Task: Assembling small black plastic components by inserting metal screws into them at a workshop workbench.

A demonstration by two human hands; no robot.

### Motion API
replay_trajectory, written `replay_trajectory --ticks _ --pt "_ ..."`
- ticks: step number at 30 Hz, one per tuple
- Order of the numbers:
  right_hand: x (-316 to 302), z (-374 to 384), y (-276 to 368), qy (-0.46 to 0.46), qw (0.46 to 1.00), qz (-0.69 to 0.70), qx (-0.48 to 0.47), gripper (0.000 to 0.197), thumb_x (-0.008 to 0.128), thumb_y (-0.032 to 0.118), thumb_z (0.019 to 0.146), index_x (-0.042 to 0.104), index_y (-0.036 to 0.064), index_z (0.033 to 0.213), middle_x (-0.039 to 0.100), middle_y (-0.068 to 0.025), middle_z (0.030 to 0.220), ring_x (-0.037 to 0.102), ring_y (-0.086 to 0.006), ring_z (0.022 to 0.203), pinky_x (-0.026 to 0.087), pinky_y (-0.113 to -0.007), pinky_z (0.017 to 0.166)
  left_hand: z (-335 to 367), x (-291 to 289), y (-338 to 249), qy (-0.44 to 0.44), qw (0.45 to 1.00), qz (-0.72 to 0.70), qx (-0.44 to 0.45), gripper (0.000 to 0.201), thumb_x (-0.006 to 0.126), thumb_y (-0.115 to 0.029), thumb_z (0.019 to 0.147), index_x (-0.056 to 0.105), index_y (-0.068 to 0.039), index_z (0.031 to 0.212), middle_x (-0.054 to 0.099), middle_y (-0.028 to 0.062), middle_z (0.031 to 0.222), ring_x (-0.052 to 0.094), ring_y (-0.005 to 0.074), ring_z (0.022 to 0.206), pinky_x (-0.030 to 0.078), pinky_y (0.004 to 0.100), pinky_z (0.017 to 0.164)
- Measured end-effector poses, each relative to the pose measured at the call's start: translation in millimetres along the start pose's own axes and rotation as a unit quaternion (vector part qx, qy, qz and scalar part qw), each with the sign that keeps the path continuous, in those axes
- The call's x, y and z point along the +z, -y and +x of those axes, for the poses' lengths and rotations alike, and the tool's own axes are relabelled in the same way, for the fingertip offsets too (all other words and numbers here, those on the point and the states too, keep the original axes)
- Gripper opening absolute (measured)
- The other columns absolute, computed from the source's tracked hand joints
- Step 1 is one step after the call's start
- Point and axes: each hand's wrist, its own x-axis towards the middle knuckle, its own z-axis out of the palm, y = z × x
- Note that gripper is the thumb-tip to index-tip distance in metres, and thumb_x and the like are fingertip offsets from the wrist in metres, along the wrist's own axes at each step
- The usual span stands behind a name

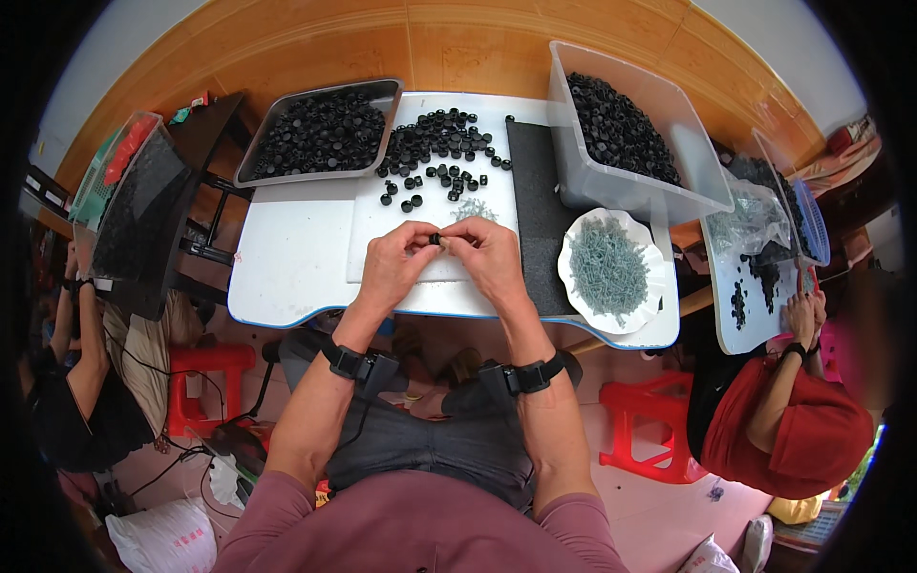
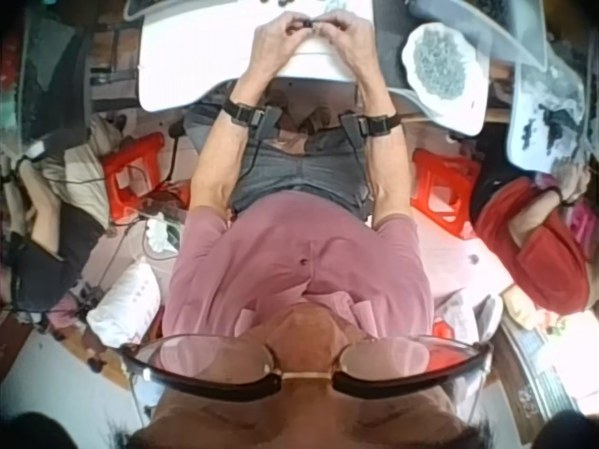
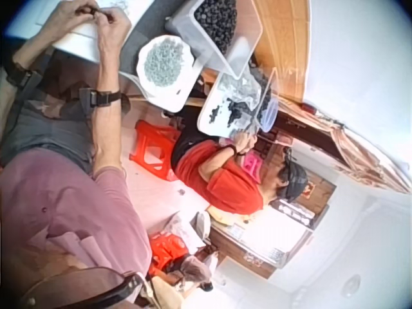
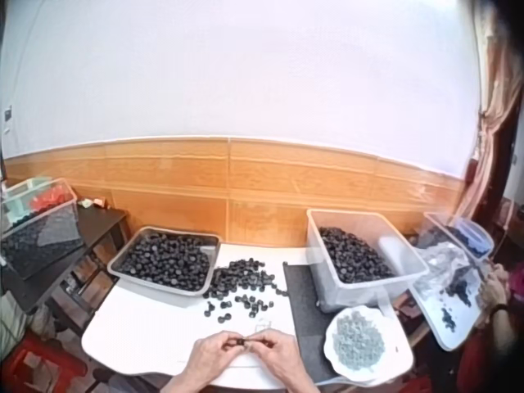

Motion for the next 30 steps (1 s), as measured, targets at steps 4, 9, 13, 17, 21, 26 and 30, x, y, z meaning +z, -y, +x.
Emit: replay_trajectory --ticks 4,9,13,17,21,26,30 --pt "2 -2 -3 -0.004 1.000 -0.008 -0.020 0.011 0.075 0.000 0.088 0.078 -0.0013 0.099 0.076 -0.0058 0.087 0.068 -0.0089 0.077 0.053 -0.023 0.070 0 0 1 0.002 1.000 0.011 0.008 0.026 0.079 -0.008 0.087 0.074 -0.002 0.112 0.078 0.0106 0.090 0.076 0.0181 0.081 0.060 0.0294 0.075" --pt "2 -2 -8 0.015 0.999 0.028 -0.036 0.012 0.075 -0.002 0.089 0.077 -0.0019 0.100 0.076 -0.0064 0.087 0.067 -0.0088 0.077 0.054 -0.024 0.070 0 -3 0 0.012 1.000 0.013 0.005 0.027 0.079 -0.009 0.087 0.074 -0.003 0.113 0.078 0.0112 0.091 0.076 0.0187 0.082 0.060 0.0297 0.077" --pt "0 -1 -11 0.027 0.999 0.034 -0.030 0.011 0.075 -0.002 0.089 0.077 -0.0021 0.100 0.076 -0.0067 0.087 0.068 -0.0089 0.077 0.054 -0.024 0.070 0 -3 0 0.016 1.000 0.005 -0.003 0.027 0.080 -0.009 0.087 0.075 -0.002 0.113 0.078 0.0119 0.092 0.077 0.0188 0.083 0.061 0.0298 0.077" --pt "2 -1 -10 0.022 0.999 0.042 -0.025 0.011 0.074 -0.001 0.089 0.077 -0.0020 0.099 0.075 -0.0062 0.085 0.067 -0.0089 0.076 0.054 -0.024 0.069 3 -8 0 0.041 0.999 -0.008 -0.027 0.028 0.079 -0.008 0.088 0.075 -0.003 0.115 0.079 0.0124 0.095 0.077 0.0172 0.087 0.061 0.0293 0.080" --pt "3 -1 -9 0.021 0.999 0.032 -0.024 0.011 0.074 -0.001 0.089 0.077 -0.0019 0.099 0.075 -0.0056 0.083 0.067 -0.0092 0.075 0.053 -0.024 0.068 4 -16 -1 0.078 0.994 -0.045 -0.065 0.032 0.078 -0.007 0.088 0.074 -0.001 0.119 0.079 0.0127 0.100 0.075 0.0149 0.092 0.060 0.0280 0.083" --pt "2 -2 -11 0.024 0.999 0.012 -0.041 0.013 0.073 -0.003 0.088 0.078 -0.0020 0.099 0.074 -0.0070 0.086 0.068 -0.0103 0.075 0.054 -0.025 0.069 6 -20 -2 0.096 0.986 -0.099 -0.096 0.034 0.079 -0.007 0.089 0.072 0.003 0.121 0.078 0.0131 0.105 0.074 0.0144 0.096 0.059 0.0273 0.086" --pt "4 -4 -11 0.025 0.996 -0.002 -0.080 0.015 0.070 -0.006 0.087 0.078 -0.0021 0.100 0.073 -0.0080 0.087 0.067 -0.0118 0.075 0.054 -0.026 0.068 8 -21 1 0.111 0.978 -0.138 -0.111 0.034 0.079 -0.006 0.090 0.072 0.005 0.121 0.078 0.0125 0.107 0.073 0.0145 0.097 0.058 0.0273 0.087"
